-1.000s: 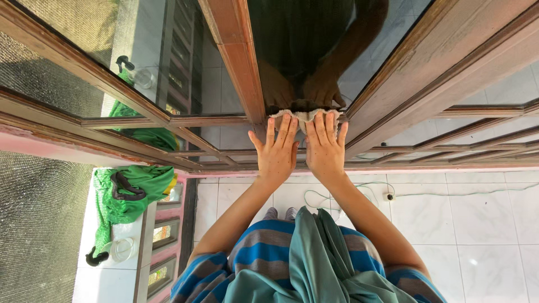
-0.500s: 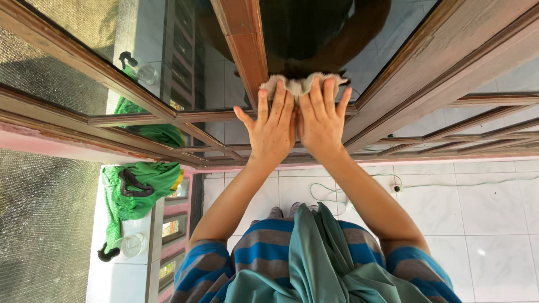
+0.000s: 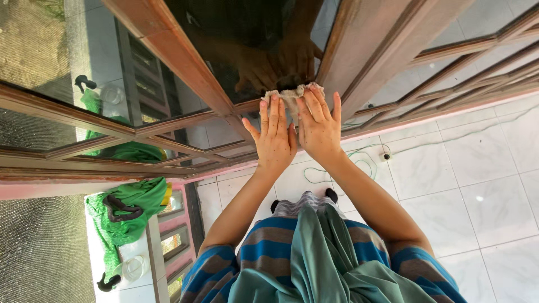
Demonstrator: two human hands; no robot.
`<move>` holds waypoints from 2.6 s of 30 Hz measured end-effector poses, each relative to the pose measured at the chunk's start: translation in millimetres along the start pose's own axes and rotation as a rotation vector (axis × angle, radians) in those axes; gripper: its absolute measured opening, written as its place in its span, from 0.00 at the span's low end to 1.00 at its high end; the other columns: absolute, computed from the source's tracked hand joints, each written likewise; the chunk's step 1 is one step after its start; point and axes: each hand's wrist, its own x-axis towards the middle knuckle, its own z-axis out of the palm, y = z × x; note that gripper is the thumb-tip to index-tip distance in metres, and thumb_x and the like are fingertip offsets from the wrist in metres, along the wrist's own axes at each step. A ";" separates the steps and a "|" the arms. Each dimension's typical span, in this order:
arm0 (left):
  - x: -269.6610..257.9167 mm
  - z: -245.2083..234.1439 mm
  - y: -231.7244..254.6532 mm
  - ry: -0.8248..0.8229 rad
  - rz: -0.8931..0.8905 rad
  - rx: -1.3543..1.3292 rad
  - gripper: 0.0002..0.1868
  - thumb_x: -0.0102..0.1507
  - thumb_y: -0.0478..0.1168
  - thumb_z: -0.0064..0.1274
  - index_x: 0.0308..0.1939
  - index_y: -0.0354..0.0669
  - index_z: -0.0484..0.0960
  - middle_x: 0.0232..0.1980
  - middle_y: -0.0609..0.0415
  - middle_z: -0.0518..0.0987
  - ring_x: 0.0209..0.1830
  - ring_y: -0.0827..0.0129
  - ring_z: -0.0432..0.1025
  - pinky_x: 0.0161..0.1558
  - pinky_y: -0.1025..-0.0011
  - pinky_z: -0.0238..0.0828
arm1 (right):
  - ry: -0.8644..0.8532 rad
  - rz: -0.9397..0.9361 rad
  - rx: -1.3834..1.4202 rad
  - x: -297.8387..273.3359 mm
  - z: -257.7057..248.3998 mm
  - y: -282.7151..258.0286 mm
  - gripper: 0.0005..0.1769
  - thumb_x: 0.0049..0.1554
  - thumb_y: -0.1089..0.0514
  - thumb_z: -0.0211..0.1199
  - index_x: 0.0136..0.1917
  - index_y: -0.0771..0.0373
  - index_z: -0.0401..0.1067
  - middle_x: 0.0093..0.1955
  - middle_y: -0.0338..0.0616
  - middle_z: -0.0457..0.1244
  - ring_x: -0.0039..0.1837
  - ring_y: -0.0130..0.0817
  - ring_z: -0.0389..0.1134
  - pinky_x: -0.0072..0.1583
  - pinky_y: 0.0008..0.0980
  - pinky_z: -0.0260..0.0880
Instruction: The person wipes the glass panes and wooden frames of a window using a cloth and liquid from a spray bottle.
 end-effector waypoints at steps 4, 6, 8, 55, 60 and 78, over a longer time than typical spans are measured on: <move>11.4 0.0 41.2 0.070 0.024 -0.052 0.33 0.71 0.43 0.47 0.77 0.29 0.63 0.83 0.46 0.56 0.86 0.51 0.40 0.75 0.35 0.11 | 0.058 0.027 0.216 -8.2 -39.7 18.7 0.22 0.61 0.65 0.58 0.68 0.74 0.70 0.75 0.55 0.57 0.81 0.54 0.54 0.79 0.59 0.50; 18.8 8.8 71.8 0.104 0.077 -0.072 0.33 0.71 0.43 0.47 0.77 0.29 0.62 0.83 0.46 0.56 0.86 0.50 0.39 0.75 0.35 0.11 | 0.093 0.031 0.191 -11.6 -65.4 46.9 0.21 0.61 0.65 0.58 0.67 0.75 0.70 0.75 0.57 0.57 0.80 0.55 0.54 0.78 0.60 0.50; 25.1 24.6 109.2 0.123 0.117 -0.095 0.33 0.71 0.43 0.46 0.78 0.29 0.61 0.83 0.46 0.56 0.86 0.49 0.39 0.76 0.35 0.11 | 0.110 0.041 0.168 -21.2 -90.4 81.7 0.21 0.61 0.64 0.58 0.66 0.75 0.70 0.74 0.58 0.57 0.80 0.57 0.55 0.77 0.60 0.51; 196.5 89.4 292.7 0.236 0.146 0.361 0.21 0.76 0.42 0.42 0.69 0.39 0.79 0.84 0.49 0.56 0.88 0.58 0.39 0.77 0.33 0.17 | 0.201 -0.193 -0.001 53.0 -102.6 348.9 0.27 0.70 0.54 0.56 0.78 0.64 0.63 0.84 0.64 0.42 0.84 0.65 0.41 0.79 0.67 0.37; 243.3 23.8 306.4 0.332 0.130 0.444 0.22 0.76 0.40 0.38 0.72 0.39 0.76 0.86 0.50 0.53 0.89 0.59 0.33 0.76 0.31 0.08 | 0.231 -0.242 -0.055 117.6 -173.1 326.6 0.26 0.73 0.54 0.56 0.80 0.65 0.63 0.85 0.61 0.43 0.86 0.62 0.37 0.80 0.65 0.30; 307.7 14.6 368.4 0.288 0.128 0.283 0.27 0.79 0.43 0.36 0.84 0.52 0.56 0.83 0.46 0.53 0.84 0.53 0.46 0.76 0.39 0.25 | 0.398 -0.119 -0.010 144.8 -234.6 366.3 0.36 0.72 0.55 0.50 0.87 0.59 0.41 0.89 0.53 0.31 0.87 0.56 0.27 0.82 0.55 0.27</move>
